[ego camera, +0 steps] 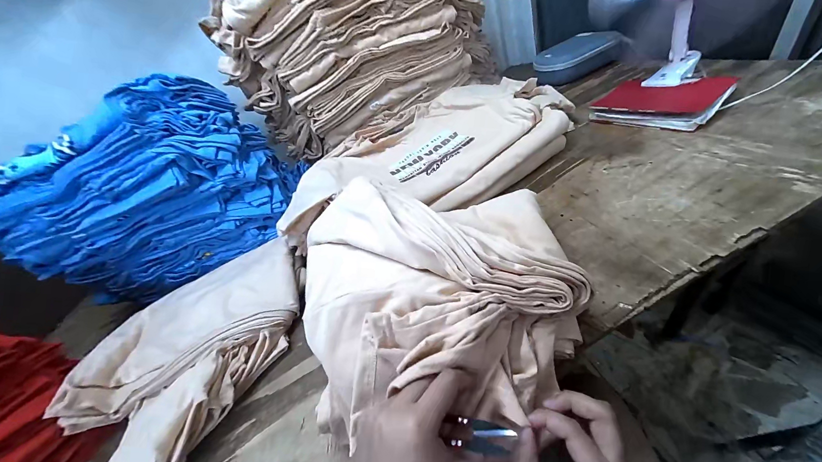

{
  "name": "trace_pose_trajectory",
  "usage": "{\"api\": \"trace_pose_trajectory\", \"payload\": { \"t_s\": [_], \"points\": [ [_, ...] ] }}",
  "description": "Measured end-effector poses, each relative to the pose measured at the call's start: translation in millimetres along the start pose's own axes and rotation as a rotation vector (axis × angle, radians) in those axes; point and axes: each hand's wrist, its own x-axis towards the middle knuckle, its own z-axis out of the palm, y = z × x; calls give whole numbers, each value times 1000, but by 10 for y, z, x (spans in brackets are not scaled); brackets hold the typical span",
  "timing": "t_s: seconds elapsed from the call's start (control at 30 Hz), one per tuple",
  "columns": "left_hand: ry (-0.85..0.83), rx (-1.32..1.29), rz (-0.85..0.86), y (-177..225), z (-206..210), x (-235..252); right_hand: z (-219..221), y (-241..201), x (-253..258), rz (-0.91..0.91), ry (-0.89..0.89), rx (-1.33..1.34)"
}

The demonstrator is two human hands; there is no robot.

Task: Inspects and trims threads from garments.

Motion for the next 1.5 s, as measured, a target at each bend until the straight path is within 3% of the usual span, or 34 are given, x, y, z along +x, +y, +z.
{"api": "trace_pose_trajectory", "payload": {
  "t_s": [0.2, 0.4, 0.47, 0.63, 0.73, 0.9, 1.1, 1.23, 1.3, 1.4, 1.43, 1.5],
  "points": [
    [-119, -476, -224, -229, -192, 171, 12, 70, 9, 105, 5, 38],
    [-192, -704, -334, -318, -206, 271, 51, -162, 283, -268, -156, -277],
    [-185, -748, -346, -327, -221, 283, 146, -115, 383, -334, -168, -263],
    [-280, -556, -256, -311, -314, 151, -397, 191, 551, -253, -282, 159],
    [-303, -399, -155, -170, -312, 55, -600, 339, 552, -61, -290, 395],
    [-165, -184, 46, 248, -213, 40, -511, 220, 479, 271, -137, 604],
    [-98, 54, 203, 526, -54, 9, -422, 63, 445, 287, -114, 666],
    [-21, 116, 192, 531, 36, 23, -540, 45, 469, 189, -231, 608],
    [-64, 16, 141, 490, -11, -1, -698, 125, 502, 145, -368, 379],
    [-157, -75, 79, 398, -24, -85, -947, 253, 565, 150, -735, -87],
    [-167, -72, 65, 358, 15, -117, -970, 226, 581, 148, -781, -108],
    [-142, -99, 47, 263, 93, -152, -885, 115, 560, 101, -682, -13]
  ]
}}
